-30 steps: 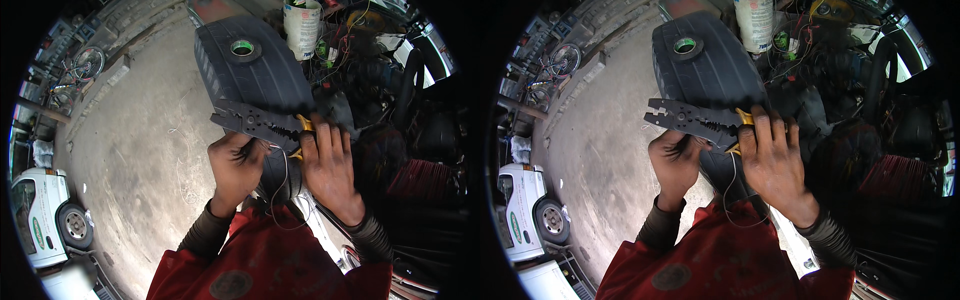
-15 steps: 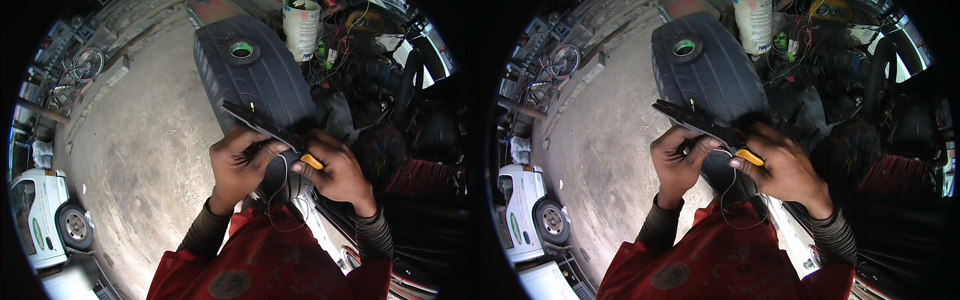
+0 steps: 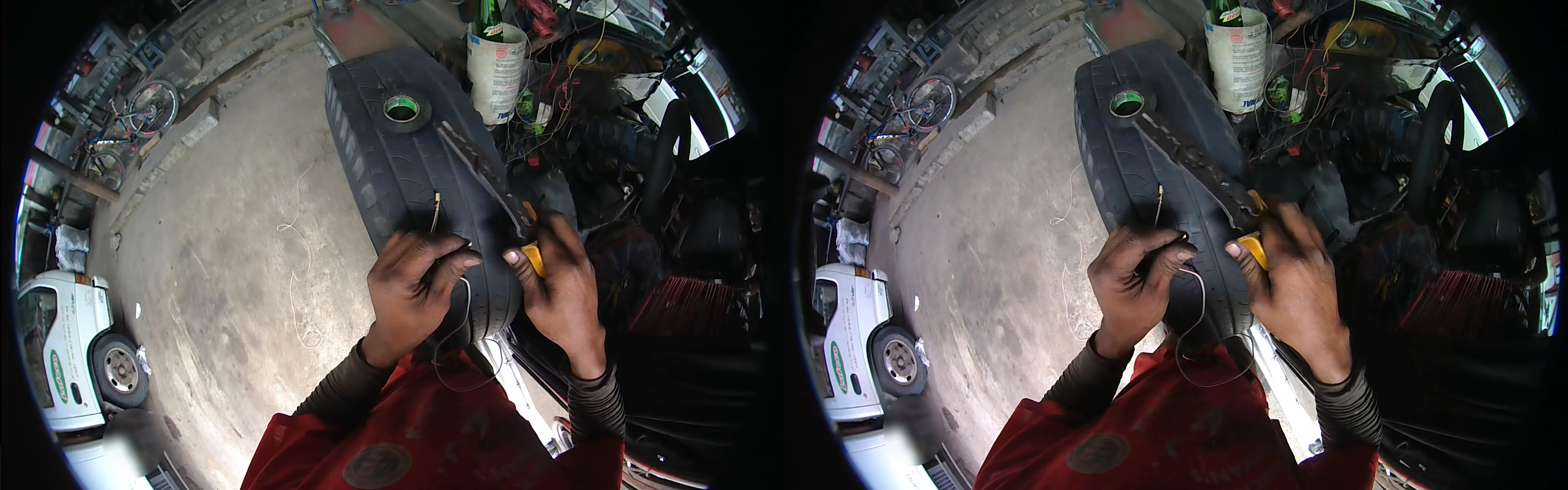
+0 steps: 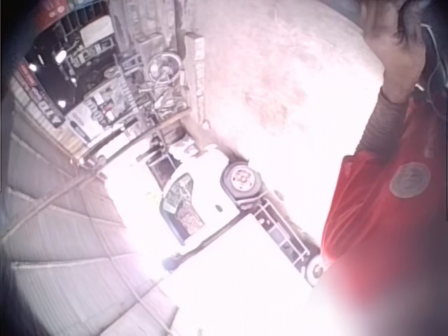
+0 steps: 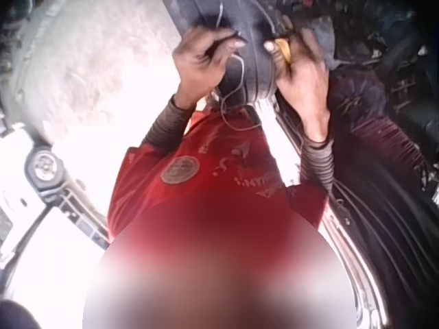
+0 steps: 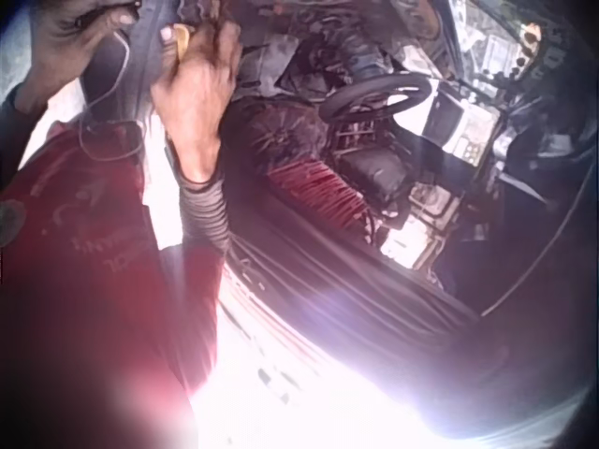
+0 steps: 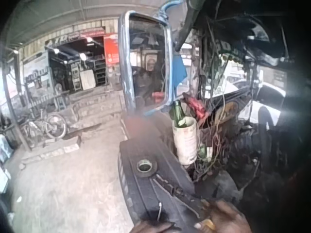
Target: The person works on the vehicle's electrical system, stripping wire insulation with pliers, twisting exposed conductors, and inserting connectors into the wiring harness near the steering column. The person uses pliers and connectors to join wires and reorganize the harness.
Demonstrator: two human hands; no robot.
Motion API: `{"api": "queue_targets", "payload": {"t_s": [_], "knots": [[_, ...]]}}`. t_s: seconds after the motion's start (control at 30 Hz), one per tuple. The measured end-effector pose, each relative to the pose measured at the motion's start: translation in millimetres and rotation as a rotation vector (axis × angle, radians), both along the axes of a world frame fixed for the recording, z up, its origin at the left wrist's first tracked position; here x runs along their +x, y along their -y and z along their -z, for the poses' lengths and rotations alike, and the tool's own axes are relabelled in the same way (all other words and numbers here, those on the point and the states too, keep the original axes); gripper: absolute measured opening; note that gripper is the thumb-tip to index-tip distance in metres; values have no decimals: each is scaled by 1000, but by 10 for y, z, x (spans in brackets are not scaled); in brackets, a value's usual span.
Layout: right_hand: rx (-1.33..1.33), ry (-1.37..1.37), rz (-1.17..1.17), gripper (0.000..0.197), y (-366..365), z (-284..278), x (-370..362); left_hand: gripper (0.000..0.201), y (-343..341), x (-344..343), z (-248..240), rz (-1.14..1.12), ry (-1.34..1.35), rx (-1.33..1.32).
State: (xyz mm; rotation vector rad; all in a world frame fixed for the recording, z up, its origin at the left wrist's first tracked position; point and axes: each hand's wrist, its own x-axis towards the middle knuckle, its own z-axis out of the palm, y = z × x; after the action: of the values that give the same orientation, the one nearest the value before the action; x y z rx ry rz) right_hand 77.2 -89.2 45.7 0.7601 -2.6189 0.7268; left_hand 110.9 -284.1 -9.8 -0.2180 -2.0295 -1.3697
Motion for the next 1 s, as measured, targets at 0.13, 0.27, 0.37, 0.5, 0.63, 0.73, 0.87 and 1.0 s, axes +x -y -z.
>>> {"api": "queue_targets", "payload": {"t_s": [0.13, 0.27, 0.37, 0.5, 0.63, 0.73, 0.87, 1.0], "knots": [[-29, -62, -38, 29, 152, -193, -360, 15, 42, 35, -43, 2, 94, -28], [42, -120, -71, 27, 508, -336, -1071, 15, 48, 60, -83, 8, 98, -61], [127, -119, -150, 35, 726, -393, -1517, 14, 34, 50, -69, -6, 73, -73], [259, 112, -331, 41, 787, -530, -1803, 14, 25, 49, 0, -22, 66, -61], [127, -42, -317, 42, 674, -500, -1715, 15, 36, 15, 84, -2, 77, -14], [-375, -371, -261, 31, 297, -157, -1416, 19, -9, -2, 146, -30, 73, 62], [-604, 146, -162, 15, -888, 764, -798, 22, -75, 37, 214, -169, 110, 106], [-692, 499, 508, 29, -2430, 1938, -408, 26, -83, -29, 298, -266, -5, -30]]}}
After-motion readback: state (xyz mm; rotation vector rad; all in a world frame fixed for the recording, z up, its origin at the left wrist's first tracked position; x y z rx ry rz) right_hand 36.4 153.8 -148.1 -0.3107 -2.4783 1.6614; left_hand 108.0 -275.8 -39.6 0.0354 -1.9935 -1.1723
